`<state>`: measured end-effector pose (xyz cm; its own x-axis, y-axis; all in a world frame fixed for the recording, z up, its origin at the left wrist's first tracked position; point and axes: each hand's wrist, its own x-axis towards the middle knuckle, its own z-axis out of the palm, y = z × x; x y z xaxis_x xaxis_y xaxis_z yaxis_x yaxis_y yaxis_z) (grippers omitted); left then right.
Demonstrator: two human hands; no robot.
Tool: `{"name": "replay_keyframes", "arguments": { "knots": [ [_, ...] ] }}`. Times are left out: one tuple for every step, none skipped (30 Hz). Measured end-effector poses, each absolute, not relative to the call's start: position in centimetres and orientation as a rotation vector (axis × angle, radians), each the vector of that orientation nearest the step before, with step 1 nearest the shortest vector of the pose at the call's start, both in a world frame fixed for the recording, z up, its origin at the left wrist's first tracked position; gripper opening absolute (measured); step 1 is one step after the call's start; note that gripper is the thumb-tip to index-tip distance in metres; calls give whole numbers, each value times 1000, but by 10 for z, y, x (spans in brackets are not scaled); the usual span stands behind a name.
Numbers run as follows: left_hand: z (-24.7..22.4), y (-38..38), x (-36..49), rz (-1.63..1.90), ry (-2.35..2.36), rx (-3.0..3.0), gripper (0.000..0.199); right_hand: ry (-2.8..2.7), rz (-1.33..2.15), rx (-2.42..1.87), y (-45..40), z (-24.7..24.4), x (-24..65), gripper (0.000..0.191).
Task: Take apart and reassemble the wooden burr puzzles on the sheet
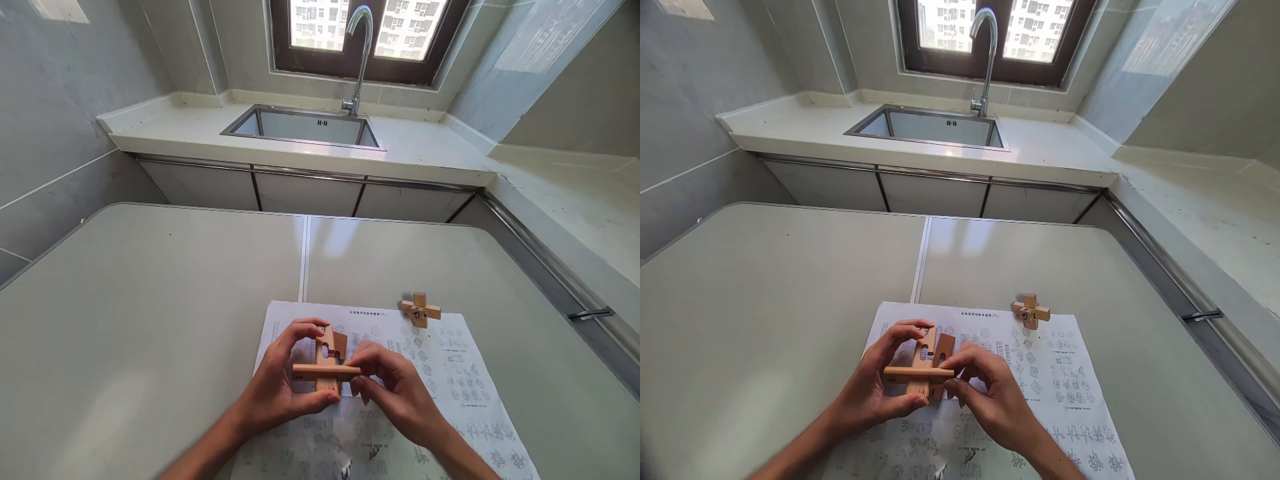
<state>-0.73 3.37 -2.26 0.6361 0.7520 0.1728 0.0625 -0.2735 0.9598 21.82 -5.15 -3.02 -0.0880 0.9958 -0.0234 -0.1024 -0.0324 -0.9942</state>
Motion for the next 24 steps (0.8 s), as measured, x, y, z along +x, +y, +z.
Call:
{"name": "replay_keyframes", "arguments": {
  "knots": [
    [-23, 34, -7, 768, 668, 1741, 58, -1174, 1348, -1105, -52, -30, 218, 12],
    [-23, 34, -8, 768, 671, 1743, 58, -1168, 1356, -1099, -52, -30, 217, 12],
    [-23, 34, -8, 768, 675, 1746, 58, -1164, 1363, -1091, -52, -30, 217, 11],
    [-23, 34, -8, 769, 680, 1750, 58, -1161, 1369, -1085, -52, -29, 217, 11],
    [-23, 34, -8, 772, 686, 1755, 59, -1159, 1373, -1080, -52, -29, 216, 11],
    [-24, 34, -8, 777, 691, 1761, 59, -1158, 1376, -1077, -52, -28, 216, 10],
    [-24, 35, -8, 784, 697, 1767, 60, -1158, 1378, -1075, -52, -28, 217, 10],
    [-24, 35, -7, 792, 701, 1774, 60, -1158, 1383, -1070, -52, -28, 217, 9],
    [-24, 35, -7, 799, 706, 1781, 60, -1155, 1389, -1065, -52, -29, 217, 9],
    [-24, 35, -7, 805, 708, 1787, 59, -1151, 1397, -1057, -53, -29, 217, 9],
    [-23, 35, -6, 811, 708, 1793, 58, -1147, 1404, -1049, -53, -30, 217, 9],
    [-23, 36, -6, 818, 706, 1802, 57, -1142, 1409, -1044, -54, -31, 217, 9],
    [-23, 36, -6, 821, 705, 1813, 55, -1139, 1413, -1043, -54, -31, 217, 9],
    [-22, 36, -6, 823, 703, 1826, 53, -1136, 1414, -1046, -54, -32, 217, 10],
    [-22, 36, -6, 826, 703, 1841, 51, -1133, 1416, -1052, -55, -32, 217, 11],
    [-22, 36, -5, 828, 702, 1858, 48, -1127, 1418, -1057, -55, -32, 216, 12],
    [-22, 35, -5, 824, 693, 1879, 46, -1117, 1419, -1060, -54, -32, 216, 13],
    [-22, 35, -5, 816, 674, 1904, 46, -1101, 1424, -1058, -54, -32, 216, 14],
    [-22, 35, -5, 808, 644, 1935, 48, -1079, 1431, -1052, -53, -32, 216, 15],
    [-23, 34, -5, 799, 612, 1970, 50, -1053, 1441, -1042, -52, -32, 216, 17],
    [-23, 34, -5, 793, 588, 2009, 53, -1024, 1451, -1030, -51, -32, 216, 18],
    [-25, 33, -4, 793, 576, 2051, 53, -996, 1460, -1018, -50, -32, 216, 20],
    [-26, 33, -4, 808, 578, 2094, 50, -969, 1468, -1006, -50, -32, 217, 21],
    [-27, 32, -4, 832, 589, 2137, 46, -946, 1475, -991, -50, -33, 217, 21]
  ]
}}
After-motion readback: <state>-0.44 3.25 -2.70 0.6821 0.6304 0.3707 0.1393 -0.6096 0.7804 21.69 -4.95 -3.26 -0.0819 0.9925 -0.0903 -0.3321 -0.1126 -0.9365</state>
